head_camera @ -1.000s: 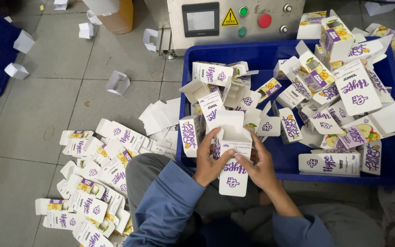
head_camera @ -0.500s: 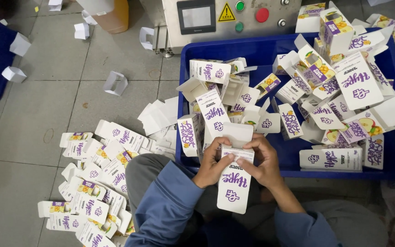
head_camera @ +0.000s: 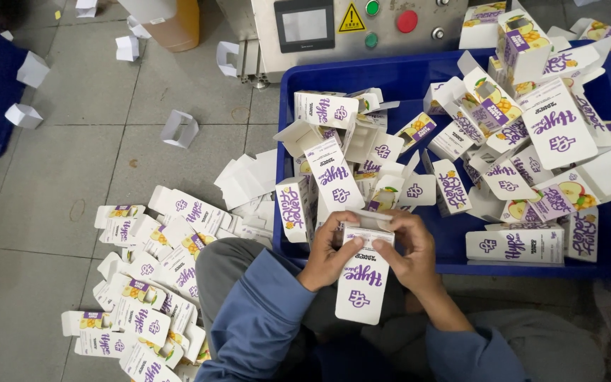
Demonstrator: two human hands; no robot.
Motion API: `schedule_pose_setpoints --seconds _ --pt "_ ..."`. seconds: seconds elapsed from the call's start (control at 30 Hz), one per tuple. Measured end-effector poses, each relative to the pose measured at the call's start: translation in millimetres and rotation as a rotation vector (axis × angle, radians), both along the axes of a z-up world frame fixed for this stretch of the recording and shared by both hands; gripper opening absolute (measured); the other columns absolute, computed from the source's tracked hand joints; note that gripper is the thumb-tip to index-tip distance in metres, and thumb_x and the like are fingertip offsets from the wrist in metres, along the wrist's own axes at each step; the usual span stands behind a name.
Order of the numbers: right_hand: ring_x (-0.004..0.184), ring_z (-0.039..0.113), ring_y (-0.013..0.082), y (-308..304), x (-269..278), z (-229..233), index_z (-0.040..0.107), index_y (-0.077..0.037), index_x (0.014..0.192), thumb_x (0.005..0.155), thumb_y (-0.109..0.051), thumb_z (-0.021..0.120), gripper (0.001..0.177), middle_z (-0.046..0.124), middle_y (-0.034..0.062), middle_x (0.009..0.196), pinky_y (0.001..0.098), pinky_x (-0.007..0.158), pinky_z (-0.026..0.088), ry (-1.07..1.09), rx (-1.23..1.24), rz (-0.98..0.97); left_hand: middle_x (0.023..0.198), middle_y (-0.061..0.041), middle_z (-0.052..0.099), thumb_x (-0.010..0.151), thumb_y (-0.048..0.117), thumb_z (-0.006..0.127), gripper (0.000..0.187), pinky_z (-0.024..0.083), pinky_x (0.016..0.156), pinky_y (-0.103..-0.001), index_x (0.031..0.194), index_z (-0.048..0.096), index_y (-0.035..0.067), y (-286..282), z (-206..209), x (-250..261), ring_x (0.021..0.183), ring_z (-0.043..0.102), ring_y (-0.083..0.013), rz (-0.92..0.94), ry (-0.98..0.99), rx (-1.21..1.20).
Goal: Folding flat cardboard product box templates into their final shape and placing them in a storage bin.
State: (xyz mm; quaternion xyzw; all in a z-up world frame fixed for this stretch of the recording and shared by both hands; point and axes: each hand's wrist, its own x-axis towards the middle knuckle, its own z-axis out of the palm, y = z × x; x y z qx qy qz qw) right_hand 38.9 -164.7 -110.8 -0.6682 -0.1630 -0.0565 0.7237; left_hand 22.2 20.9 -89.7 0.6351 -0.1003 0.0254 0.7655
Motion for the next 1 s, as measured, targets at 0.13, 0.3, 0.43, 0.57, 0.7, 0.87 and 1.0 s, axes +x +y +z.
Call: schedule_pose_setpoints --seconds 0.13,0.3,0.43,0.57,0.7,0.87,1.0 --pt "0.106 0.071 0.0304 9.5 -1.1 13.2 0.040 -0.003 0.125 0.084 -0.008 0.082 0.058 0.067 0.0211 0.117 0.0397 0.082 0.059 0.025 0.025 -0.109 0.115 -0.025 0.061 0.090 0.014 0.074 0.069 0.060 0.072 -0.043 0.140 0.029 0.002 0.6 -1.0 -3.8 0.090 0.072 -0.0372 0.086 0.004 0.065" --pt "0.106 0.070 0.0277 4.6 7.8 8.1 0.070 0.001 0.109 0.087 -0.001 0.080 0.024 0.068 0.0152 0.107 0.0354 0.084 0.057 -0.085 -0.070 -0.223 0.135 -0.046 0.045 0.060 0.026 0.095 0.130 0.051 0.097 -0.069 0.152 0.011 -0.013 -15.1 54.9 -11.3 0.115 0.057 -0.0606 0.002 0.141 0.384" --pt "0.107 0.065 0.0247 1.4 10.9 -1.7 0.068 0.001 0.096 0.092 -0.010 0.075 0.014 0.067 0.0169 0.108 0.0385 0.092 0.052 0.045 -0.002 -0.175 0.138 -0.041 0.045 0.061 0.024 0.092 0.128 0.051 0.094 -0.069 0.155 0.013 -0.011 -19.0 38.9 -14.1 0.115 0.056 -0.0641 0.038 0.079 0.591" --pt "0.108 0.066 0.0224 1.2 11.7 14.9 0.070 0.001 0.098 0.095 -0.017 0.074 0.019 0.071 0.0172 0.107 0.0383 0.094 0.051 0.166 0.023 -0.208 0.136 -0.039 0.046 0.063 0.022 0.089 0.124 0.051 0.091 -0.069 0.156 0.015 -0.010 -21.3 38.7 -17.2 0.115 0.055 -0.0639 0.041 -0.014 0.628" --pt "0.104 0.065 0.0137 -6.3 8.8 6.2 0.077 -0.002 0.105 0.095 -0.014 0.075 0.015 0.076 0.0125 0.103 0.0292 0.087 0.051 0.178 -0.074 -0.272 0.134 -0.040 0.046 0.062 0.021 0.089 0.122 0.053 0.091 -0.068 0.155 0.016 -0.012 -21.6 43.4 -17.4 0.113 0.057 -0.0627 0.021 -0.021 0.619" --pt "0.103 0.068 0.0167 -1.5 12.6 21.2 0.080 -0.003 0.103 0.091 -0.010 0.078 0.014 0.078 0.0143 0.102 0.0310 0.087 0.052 0.145 -0.037 -0.213 0.134 -0.036 0.047 0.060 0.024 0.090 0.125 0.054 0.088 -0.066 0.156 0.017 -0.008 -20.4 30.0 -16.9 0.113 0.058 -0.0609 0.048 -0.062 0.597" --pt "0.104 0.068 0.0177 -0.8 11.5 21.9 0.080 -0.003 0.102 0.091 -0.005 0.077 0.012 0.078 0.0131 0.101 0.0342 0.090 0.052 0.140 -0.056 -0.227 0.133 -0.036 0.048 0.061 0.024 0.090 0.123 0.054 0.087 -0.066 0.156 0.018 -0.007 -21.5 25.9 -17.2 0.112 0.059 -0.0603 0.052 -0.092 0.588"
